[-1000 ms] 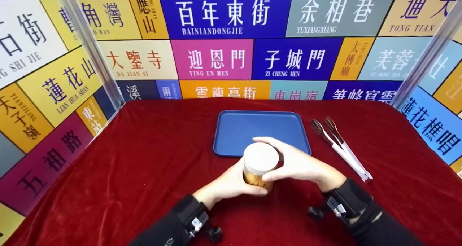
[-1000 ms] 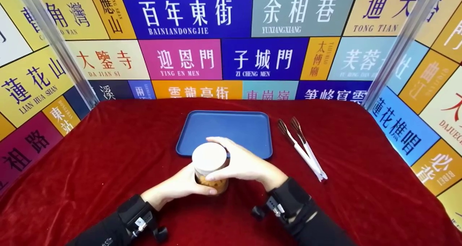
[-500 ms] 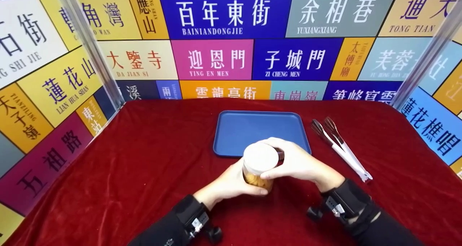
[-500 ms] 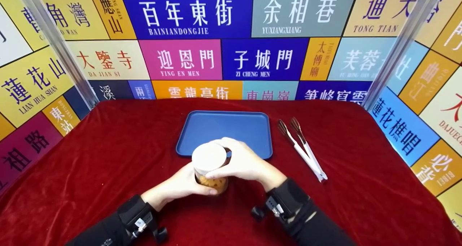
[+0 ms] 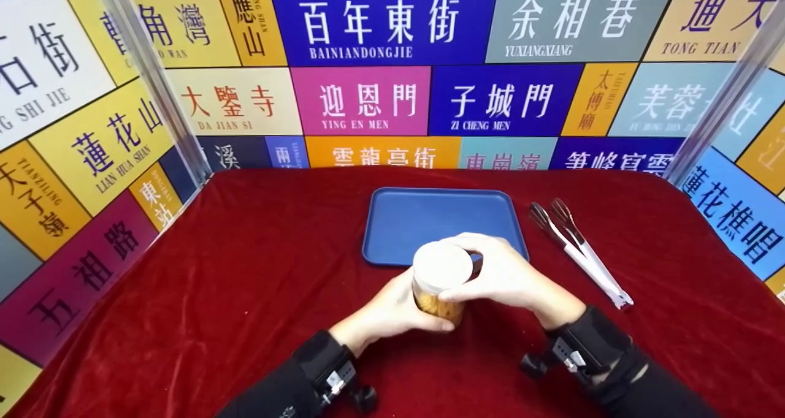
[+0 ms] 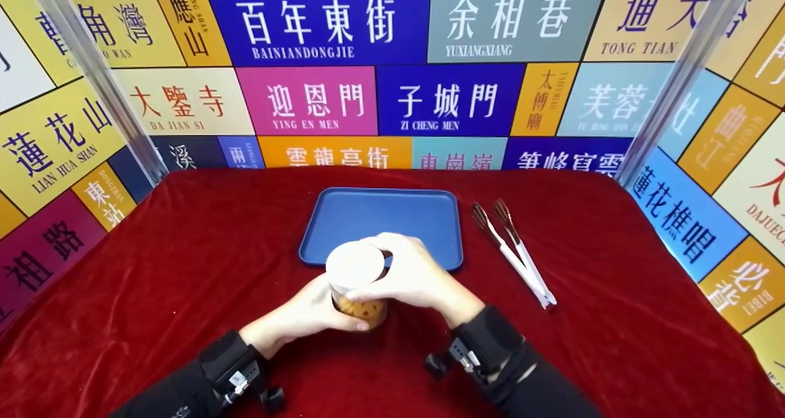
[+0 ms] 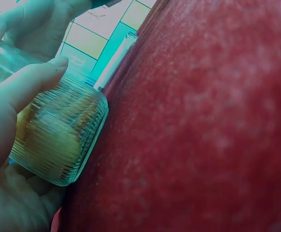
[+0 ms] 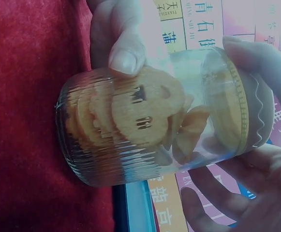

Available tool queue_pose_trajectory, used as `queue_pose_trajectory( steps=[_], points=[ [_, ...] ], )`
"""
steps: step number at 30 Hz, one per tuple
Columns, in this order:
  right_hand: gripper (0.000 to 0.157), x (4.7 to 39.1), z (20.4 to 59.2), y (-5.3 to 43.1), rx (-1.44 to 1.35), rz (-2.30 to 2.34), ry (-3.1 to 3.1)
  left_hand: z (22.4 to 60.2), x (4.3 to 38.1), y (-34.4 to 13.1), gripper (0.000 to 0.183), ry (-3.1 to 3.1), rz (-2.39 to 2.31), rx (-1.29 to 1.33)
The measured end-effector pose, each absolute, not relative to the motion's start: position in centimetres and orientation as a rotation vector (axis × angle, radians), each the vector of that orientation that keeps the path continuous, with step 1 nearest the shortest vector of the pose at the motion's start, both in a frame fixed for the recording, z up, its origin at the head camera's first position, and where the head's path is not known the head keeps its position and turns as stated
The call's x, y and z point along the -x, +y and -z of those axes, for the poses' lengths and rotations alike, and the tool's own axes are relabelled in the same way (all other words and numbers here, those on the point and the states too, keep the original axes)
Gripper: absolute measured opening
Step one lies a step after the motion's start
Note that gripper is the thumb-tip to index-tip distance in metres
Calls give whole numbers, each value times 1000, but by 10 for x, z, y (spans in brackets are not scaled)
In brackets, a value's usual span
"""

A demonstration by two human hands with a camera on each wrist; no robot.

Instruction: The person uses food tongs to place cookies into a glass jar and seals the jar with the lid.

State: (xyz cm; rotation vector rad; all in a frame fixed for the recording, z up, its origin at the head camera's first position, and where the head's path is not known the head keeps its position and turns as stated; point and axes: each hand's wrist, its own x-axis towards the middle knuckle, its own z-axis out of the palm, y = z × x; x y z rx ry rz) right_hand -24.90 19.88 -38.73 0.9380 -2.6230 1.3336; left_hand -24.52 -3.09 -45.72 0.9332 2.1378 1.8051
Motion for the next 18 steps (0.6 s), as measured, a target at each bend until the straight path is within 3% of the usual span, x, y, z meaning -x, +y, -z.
queue_pose_trajectory(
  steps=[18],
  points=[
    [71,243,384,194,-923,-1235,-2678,456,247,-32,88,2277,-1685,-904]
  ],
)
